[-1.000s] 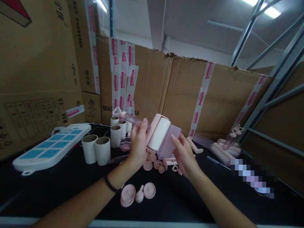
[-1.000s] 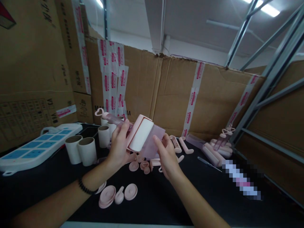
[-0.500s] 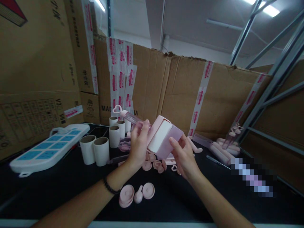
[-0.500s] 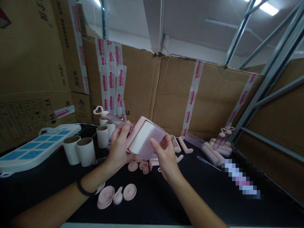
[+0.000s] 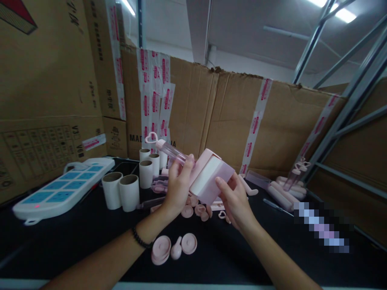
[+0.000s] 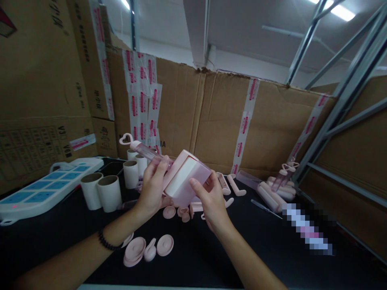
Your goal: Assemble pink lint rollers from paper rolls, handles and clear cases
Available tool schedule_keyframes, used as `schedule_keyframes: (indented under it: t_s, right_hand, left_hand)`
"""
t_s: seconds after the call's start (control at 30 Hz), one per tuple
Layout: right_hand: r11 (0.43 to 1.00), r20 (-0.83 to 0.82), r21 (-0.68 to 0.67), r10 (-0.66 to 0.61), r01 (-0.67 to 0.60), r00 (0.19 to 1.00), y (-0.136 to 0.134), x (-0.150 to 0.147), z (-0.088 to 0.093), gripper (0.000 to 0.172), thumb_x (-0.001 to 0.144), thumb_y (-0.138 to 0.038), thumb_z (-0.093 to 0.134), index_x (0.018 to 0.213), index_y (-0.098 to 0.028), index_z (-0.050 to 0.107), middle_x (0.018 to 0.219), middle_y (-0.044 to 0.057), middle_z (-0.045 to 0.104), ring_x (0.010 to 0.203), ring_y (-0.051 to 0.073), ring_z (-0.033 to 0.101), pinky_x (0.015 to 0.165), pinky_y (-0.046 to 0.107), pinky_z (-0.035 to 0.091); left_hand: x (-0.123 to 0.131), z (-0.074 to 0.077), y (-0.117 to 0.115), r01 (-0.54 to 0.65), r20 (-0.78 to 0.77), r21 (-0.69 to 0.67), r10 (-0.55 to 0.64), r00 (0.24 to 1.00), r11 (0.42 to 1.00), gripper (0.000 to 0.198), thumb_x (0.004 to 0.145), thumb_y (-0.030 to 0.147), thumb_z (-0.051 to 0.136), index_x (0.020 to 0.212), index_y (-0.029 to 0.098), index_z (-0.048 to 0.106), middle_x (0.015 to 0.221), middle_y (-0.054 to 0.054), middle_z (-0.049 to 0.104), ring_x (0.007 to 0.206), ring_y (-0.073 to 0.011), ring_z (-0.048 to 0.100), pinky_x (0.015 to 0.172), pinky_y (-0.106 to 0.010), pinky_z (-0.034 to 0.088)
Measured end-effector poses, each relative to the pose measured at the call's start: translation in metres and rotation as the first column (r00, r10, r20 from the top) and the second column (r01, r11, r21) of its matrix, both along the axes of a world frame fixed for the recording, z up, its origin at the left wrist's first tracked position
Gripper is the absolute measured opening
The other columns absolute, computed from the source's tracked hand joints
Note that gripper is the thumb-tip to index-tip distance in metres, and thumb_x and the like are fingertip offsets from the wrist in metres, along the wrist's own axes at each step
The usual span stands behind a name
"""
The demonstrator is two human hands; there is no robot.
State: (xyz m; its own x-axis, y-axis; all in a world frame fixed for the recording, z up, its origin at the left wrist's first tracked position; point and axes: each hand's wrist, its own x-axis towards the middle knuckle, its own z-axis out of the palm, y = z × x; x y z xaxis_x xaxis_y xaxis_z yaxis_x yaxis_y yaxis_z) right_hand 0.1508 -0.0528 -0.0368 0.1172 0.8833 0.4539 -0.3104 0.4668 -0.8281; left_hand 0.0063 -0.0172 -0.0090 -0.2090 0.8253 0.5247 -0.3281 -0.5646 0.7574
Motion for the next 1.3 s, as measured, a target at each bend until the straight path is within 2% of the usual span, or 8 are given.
schedule_keyframes:
  t_s: [0.2, 0.43, 0.6, 0.8, 1.0, 1.1, 1.2, 1.3]
  right_hand:
    - [1.0, 0.006, -0.02, -0.017, 0.017, 1.0, -0.001, 0.0, -0.001, 0.044, 0.079, -0.042, 0.083, 0.114, -0.023, 0.063, 0.118, 0.006, 0.071, 0.106, 0.023, 0.066, 0.088, 0.035, 0.057]
    - [1.0, -0.004, -0.012, -0.02, 0.02, 1.0, 0.0, -0.004, -0.004, 0.043, 0.081, -0.04, 0.082, 0.116, -0.025, 0.062, 0.116, 0.004, 0.07, 0.11, 0.022, 0.065, 0.091, 0.035, 0.056]
    - [0.999, -0.015, -0.011, -0.051, 0.051, 0.999, -0.005, -0.011, -0.001, 0.044, 0.08, -0.042, 0.083, 0.115, -0.024, 0.062, 0.115, 0.005, 0.07, 0.109, 0.023, 0.065, 0.094, 0.037, 0.055]
    - [0.999, -0.027, -0.017, -0.042, 0.041, 0.999, -0.006, -0.013, -0.002, 0.043, 0.082, -0.042, 0.081, 0.116, -0.024, 0.061, 0.116, 0.004, 0.07, 0.109, 0.022, 0.065, 0.093, 0.036, 0.055]
    - [0.997, -0.082, -0.059, -0.046, 0.041, 0.996, -0.008, -0.014, -0.001, 0.044, 0.082, -0.042, 0.081, 0.117, -0.025, 0.06, 0.117, 0.004, 0.069, 0.11, 0.021, 0.065, 0.091, 0.033, 0.056]
    - [0.998, -0.136, -0.05, -0.043, 0.037, 0.99, -0.008, -0.015, 0.002, 0.043, 0.081, -0.043, 0.081, 0.115, -0.025, 0.062, 0.118, 0.004, 0.07, 0.111, 0.022, 0.066, 0.095, 0.036, 0.056]
    - [0.999, -0.202, -0.02, -0.054, 0.051, 0.978, -0.006, -0.013, 0.003, 0.04, 0.083, -0.044, 0.08, 0.114, -0.025, 0.063, 0.121, 0.005, 0.07, 0.114, 0.021, 0.067, 0.101, 0.037, 0.054]
    - [0.995, -0.262, -0.013, -0.096, 0.096, 0.96, -0.002, -0.006, 0.003, 0.036, 0.084, -0.043, 0.08, 0.11, -0.025, 0.063, 0.117, 0.004, 0.072, 0.111, 0.018, 0.068, 0.099, 0.035, 0.054]
  left_hand:
    - [-0.001, -0.002, 0.002, 0.044, -0.015, 0.003, -0.044, 0.999, 0.999, 0.031, 0.089, 0.049, 0.071, 0.088, 0.018, 0.066, 0.083, 0.001, 0.061, 0.08, -0.0128, 0.057, 0.078, -0.023, 0.045]
    - [0.005, -0.003, -0.004, 0.098, -0.015, -0.052, -0.099, 0.995, 0.994, 0.035, 0.085, 0.051, 0.074, 0.09, 0.017, 0.067, 0.084, 0.0, 0.063, 0.08, -0.0138, 0.058, 0.075, -0.024, 0.046]
    - [0.011, -0.004, -0.013, 0.125, -0.045, -0.074, -0.129, 0.991, 0.989, 0.033, 0.089, 0.049, 0.07, 0.098, 0.017, 0.067, 0.095, -0.003, 0.067, 0.091, -0.0168, 0.062, 0.085, -0.027, 0.048]
    - [0.009, -0.007, -0.007, 0.152, -0.1, -0.069, -0.158, 0.982, 0.986, 0.035, 0.089, 0.048, 0.068, 0.105, 0.017, 0.067, 0.107, -0.006, 0.068, 0.106, -0.0209, 0.061, 0.097, -0.031, 0.046]
    - [0.005, -0.006, -0.001, 0.277, -0.134, -0.134, -0.295, 0.946, 0.951, 0.043, 0.087, 0.055, 0.07, 0.108, 0.018, 0.067, 0.106, -0.008, 0.068, 0.099, -0.0219, 0.063, 0.087, -0.032, 0.05]
    - [0.001, 0.001, -0.001, 0.307, -0.199, -0.068, -0.314, 0.928, 0.949, 0.04, 0.09, 0.056, 0.066, 0.106, 0.02, 0.066, 0.106, -0.008, 0.067, 0.099, -0.0215, 0.063, 0.085, -0.031, 0.052]
    - [-0.002, 0.006, -0.003, 0.311, -0.334, 0.038, -0.281, 0.9, 0.95, 0.036, 0.086, 0.045, 0.074, 0.11, 0.021, 0.063, 0.111, -0.008, 0.066, 0.107, -0.0221, 0.063, 0.09, -0.032, 0.053]
    - [-0.004, 0.006, -0.006, 0.345, -0.437, -0.001, -0.311, 0.844, 0.939, 0.048, 0.078, 0.037, 0.082, 0.117, 0.021, 0.06, 0.112, -0.008, 0.065, 0.1, -0.0228, 0.065, 0.076, -0.03, 0.057]
